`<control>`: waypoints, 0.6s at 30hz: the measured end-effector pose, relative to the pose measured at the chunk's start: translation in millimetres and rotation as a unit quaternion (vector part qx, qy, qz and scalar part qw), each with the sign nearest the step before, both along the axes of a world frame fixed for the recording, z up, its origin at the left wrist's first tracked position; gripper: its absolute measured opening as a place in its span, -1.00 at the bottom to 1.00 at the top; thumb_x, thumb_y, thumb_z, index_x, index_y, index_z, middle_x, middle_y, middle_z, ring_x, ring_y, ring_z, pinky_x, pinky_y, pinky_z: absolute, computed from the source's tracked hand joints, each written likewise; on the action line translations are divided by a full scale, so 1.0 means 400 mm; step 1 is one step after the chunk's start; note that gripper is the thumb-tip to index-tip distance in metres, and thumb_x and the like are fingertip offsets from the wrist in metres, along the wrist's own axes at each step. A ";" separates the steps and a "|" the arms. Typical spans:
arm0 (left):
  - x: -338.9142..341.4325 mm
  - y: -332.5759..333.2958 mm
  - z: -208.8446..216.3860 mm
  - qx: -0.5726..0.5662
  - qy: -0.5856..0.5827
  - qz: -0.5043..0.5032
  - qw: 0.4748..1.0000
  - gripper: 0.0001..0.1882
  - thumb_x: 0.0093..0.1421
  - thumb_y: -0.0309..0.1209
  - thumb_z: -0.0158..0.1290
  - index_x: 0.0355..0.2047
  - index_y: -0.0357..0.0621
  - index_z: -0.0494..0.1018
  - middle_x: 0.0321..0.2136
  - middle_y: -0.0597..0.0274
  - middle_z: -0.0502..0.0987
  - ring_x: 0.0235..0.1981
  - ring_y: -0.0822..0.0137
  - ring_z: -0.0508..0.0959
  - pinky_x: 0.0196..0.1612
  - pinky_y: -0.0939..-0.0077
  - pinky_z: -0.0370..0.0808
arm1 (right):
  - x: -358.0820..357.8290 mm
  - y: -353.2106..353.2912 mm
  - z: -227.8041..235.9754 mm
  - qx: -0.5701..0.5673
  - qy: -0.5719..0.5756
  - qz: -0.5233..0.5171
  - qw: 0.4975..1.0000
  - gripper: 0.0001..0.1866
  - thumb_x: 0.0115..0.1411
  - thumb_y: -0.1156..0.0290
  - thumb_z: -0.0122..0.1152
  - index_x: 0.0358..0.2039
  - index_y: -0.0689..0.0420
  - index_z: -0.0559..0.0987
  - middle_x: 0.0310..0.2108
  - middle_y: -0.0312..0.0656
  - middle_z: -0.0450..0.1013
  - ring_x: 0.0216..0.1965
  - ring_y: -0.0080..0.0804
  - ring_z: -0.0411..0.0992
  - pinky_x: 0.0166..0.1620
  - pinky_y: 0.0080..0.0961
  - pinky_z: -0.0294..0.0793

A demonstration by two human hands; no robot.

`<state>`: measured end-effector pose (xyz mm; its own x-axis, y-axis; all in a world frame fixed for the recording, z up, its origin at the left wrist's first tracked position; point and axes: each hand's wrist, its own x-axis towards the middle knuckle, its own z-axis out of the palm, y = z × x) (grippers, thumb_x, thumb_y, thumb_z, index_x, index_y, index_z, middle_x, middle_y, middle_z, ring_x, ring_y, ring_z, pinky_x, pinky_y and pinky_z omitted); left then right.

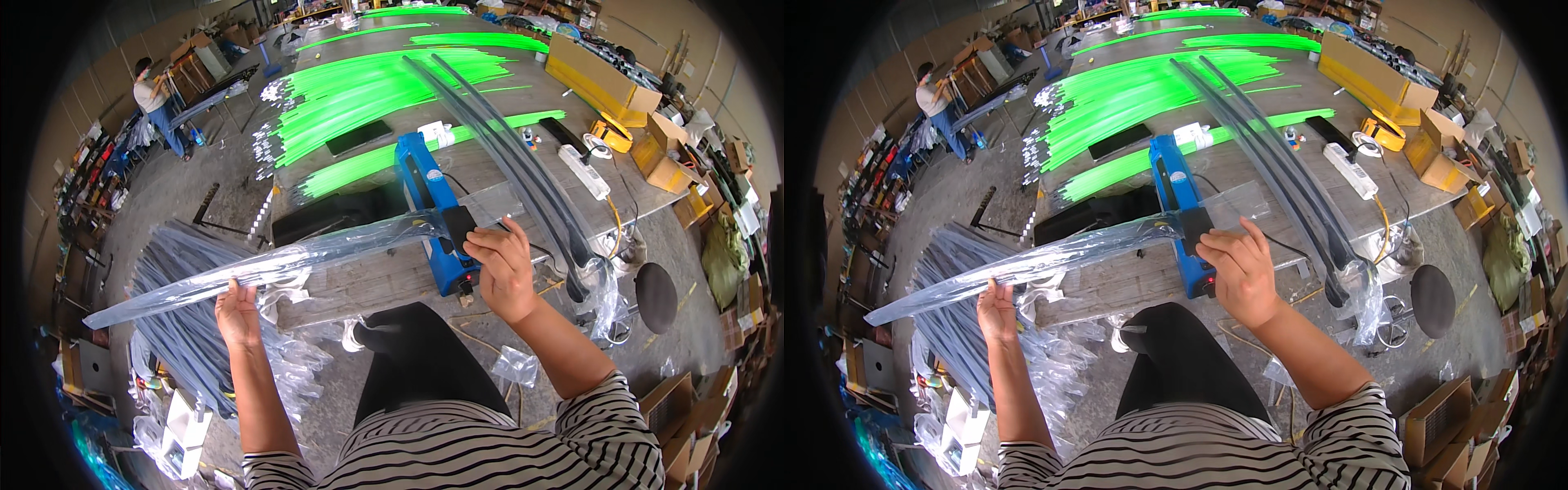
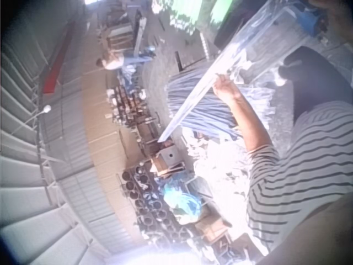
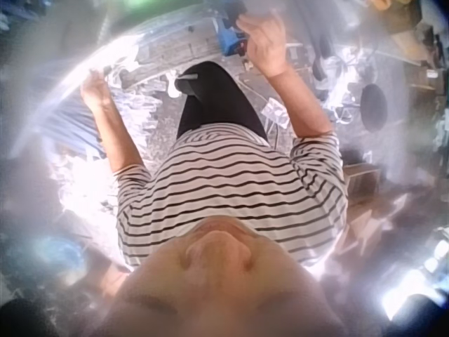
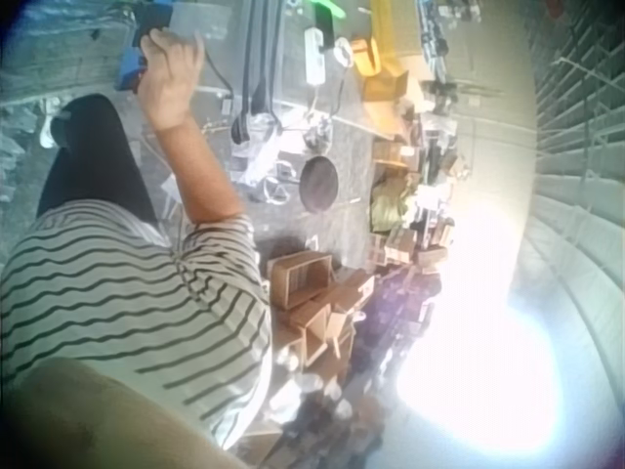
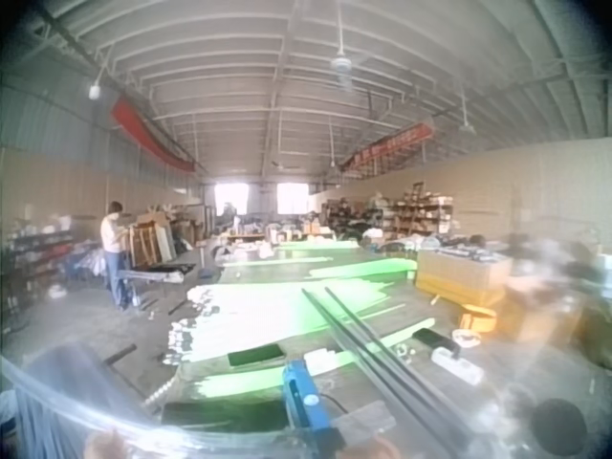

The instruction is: The person repeatedly picks up long, thin poles from a pile on a workbench and wraps them in clear plastic bags. They use a blue handheld heat-sealing tool to seal the bags around the poles. The wrapped poles are then placed back onto the workbench.

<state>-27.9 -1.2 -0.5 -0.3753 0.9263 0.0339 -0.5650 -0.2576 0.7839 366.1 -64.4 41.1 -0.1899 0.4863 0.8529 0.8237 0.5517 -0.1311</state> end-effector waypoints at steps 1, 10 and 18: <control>0.002 0.000 -0.001 0.003 -0.001 -0.004 1.000 -0.78 0.11 -0.55 -0.09 -0.68 -0.10 0.34 -0.40 0.16 0.50 -0.37 0.35 0.52 -0.29 0.47 0.51 | 0.001 -0.001 -0.003 -0.001 -0.002 0.000 1.000 -0.74 -0.23 0.71 0.02 -0.46 0.19 0.51 -0.33 -0.25 0.41 -0.25 -0.36 0.40 0.02 -0.23 0.19; -0.049 -0.023 -0.024 0.031 -0.013 -0.013 0.999 -0.87 0.12 -0.55 -0.12 -0.56 -0.16 0.37 -0.36 0.17 0.48 -0.31 0.37 0.51 -0.25 0.49 0.49 | 0.005 -0.050 0.092 0.065 0.081 -0.080 0.991 -0.60 -0.25 0.75 -0.09 -0.30 0.23 0.45 -0.27 -0.12 0.40 -0.22 -0.27 0.38 0.05 -0.25 0.14; -0.205 -0.118 -0.078 0.134 0.004 -0.096 0.986 -0.82 0.08 -0.54 -0.06 -0.28 -0.31 0.38 -0.28 0.13 0.47 -0.24 0.32 0.47 -0.11 0.42 0.42 | -0.041 -0.162 0.087 0.051 0.035 0.054 0.997 -0.64 -0.16 0.68 0.00 -0.25 0.28 0.40 -0.33 -0.07 0.40 -0.24 -0.17 0.38 -0.01 -0.20 0.23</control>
<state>-110.0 -48.6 -31.5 -0.1922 0.9373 0.2906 -0.6170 -0.3457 0.7069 349.6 -129.1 75.9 -0.1752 0.3756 0.9101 0.7493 0.6505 -0.1242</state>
